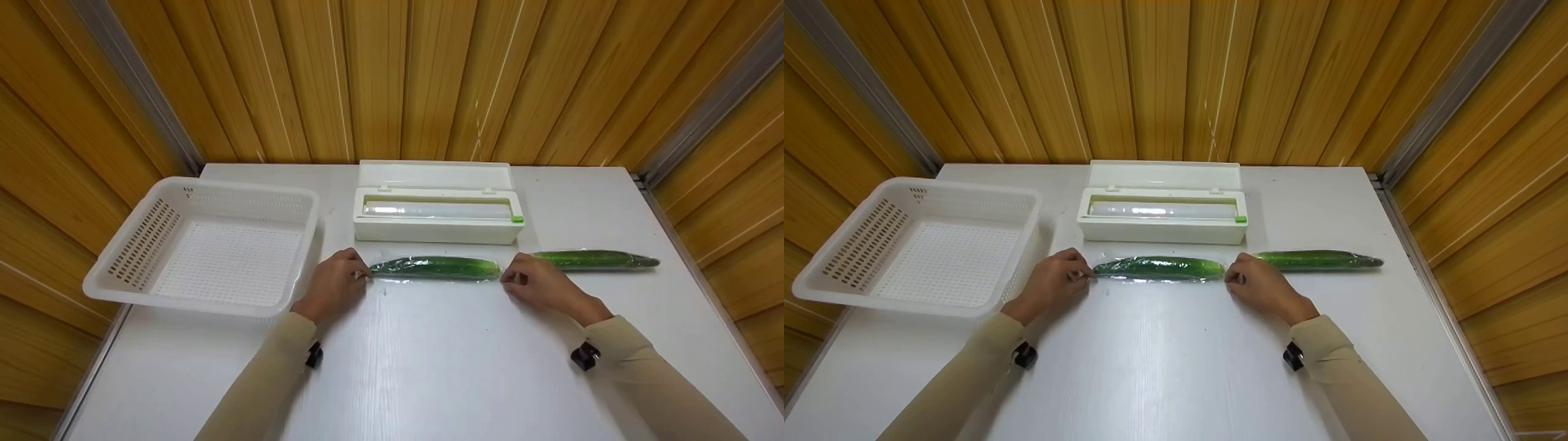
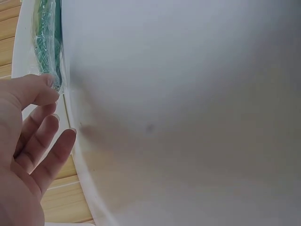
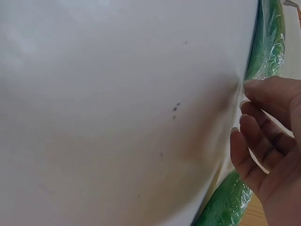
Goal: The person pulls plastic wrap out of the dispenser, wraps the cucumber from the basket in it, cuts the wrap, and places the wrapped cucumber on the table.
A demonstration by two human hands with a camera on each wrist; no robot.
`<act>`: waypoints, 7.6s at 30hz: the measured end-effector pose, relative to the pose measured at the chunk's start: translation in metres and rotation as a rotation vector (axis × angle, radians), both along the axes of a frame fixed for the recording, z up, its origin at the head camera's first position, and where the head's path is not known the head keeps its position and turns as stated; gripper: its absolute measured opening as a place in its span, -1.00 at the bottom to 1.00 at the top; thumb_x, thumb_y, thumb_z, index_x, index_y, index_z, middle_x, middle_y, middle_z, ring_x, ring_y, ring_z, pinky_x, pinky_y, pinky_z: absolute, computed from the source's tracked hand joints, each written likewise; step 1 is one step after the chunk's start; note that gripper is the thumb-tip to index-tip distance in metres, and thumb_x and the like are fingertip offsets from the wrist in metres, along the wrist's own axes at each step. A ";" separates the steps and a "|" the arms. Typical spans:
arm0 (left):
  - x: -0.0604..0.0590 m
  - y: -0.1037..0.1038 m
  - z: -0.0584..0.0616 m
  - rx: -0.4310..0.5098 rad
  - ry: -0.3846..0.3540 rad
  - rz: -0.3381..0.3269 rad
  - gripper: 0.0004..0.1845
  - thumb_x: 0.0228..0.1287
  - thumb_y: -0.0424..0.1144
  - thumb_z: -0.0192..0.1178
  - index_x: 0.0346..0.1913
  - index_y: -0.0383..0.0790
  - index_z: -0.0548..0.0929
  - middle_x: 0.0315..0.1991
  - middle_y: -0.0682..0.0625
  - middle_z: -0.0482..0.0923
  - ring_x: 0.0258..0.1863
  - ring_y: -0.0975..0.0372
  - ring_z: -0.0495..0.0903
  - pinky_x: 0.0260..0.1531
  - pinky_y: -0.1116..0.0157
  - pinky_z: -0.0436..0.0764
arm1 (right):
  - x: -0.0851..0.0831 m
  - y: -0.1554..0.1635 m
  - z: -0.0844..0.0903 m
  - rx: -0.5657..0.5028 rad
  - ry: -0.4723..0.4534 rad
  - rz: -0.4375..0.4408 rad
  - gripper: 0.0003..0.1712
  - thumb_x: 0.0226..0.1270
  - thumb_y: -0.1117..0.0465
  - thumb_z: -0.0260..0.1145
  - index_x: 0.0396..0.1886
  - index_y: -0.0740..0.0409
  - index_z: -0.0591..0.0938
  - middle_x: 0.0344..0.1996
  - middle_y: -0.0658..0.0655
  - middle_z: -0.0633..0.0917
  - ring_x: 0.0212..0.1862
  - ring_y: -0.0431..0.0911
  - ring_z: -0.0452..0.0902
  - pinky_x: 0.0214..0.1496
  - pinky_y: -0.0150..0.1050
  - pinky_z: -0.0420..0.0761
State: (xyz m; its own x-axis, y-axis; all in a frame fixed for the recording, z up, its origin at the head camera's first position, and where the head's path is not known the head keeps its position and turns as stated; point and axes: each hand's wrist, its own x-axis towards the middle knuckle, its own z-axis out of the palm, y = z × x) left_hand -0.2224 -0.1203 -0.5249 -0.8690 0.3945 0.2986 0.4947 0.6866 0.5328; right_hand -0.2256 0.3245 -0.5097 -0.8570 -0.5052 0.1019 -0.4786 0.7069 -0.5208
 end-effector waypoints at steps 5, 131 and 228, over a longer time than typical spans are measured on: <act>-0.002 0.001 -0.001 0.018 -0.058 0.032 -0.96 0.29 -0.29 0.48 -0.26 -0.10 0.91 -0.30 0.13 0.57 -0.31 0.26 0.57 -0.29 0.27 0.59 | 0.000 -0.001 0.000 -0.009 -0.018 -0.049 -0.96 0.42 0.29 0.50 -0.25 0.14 0.85 -0.32 -0.08 0.69 -0.27 -0.17 0.55 -0.24 -0.23 0.57; -0.012 0.009 -0.008 0.220 -0.169 -0.074 -0.63 0.53 -0.28 0.29 0.26 -0.41 0.70 0.02 -0.14 0.76 0.10 0.03 0.71 0.19 0.13 0.63 | -0.009 -0.016 -0.011 -0.192 -0.032 -0.165 -0.64 0.33 0.34 0.53 0.12 0.23 0.78 -0.03 0.16 0.81 0.11 0.11 0.72 0.23 0.04 0.65; -0.017 0.001 -0.006 0.155 -0.218 -0.016 -0.76 0.43 -0.28 0.41 0.05 -0.32 0.77 -0.17 -0.01 0.73 -0.12 0.13 0.69 0.02 0.15 0.67 | -0.012 -0.007 -0.011 -0.199 -0.144 -0.120 -0.88 0.43 0.28 0.47 -0.09 0.11 0.81 -0.19 -0.03 0.80 -0.14 -0.19 0.63 -0.02 -0.39 0.62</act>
State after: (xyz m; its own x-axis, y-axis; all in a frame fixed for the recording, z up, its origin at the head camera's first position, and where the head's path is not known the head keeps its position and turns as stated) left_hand -0.2390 -0.1196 -0.5309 -0.9134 0.3730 0.1631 0.3671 0.5817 0.7258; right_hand -0.2372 0.3177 -0.5209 -0.9224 -0.3812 0.0620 -0.3087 0.6312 -0.7116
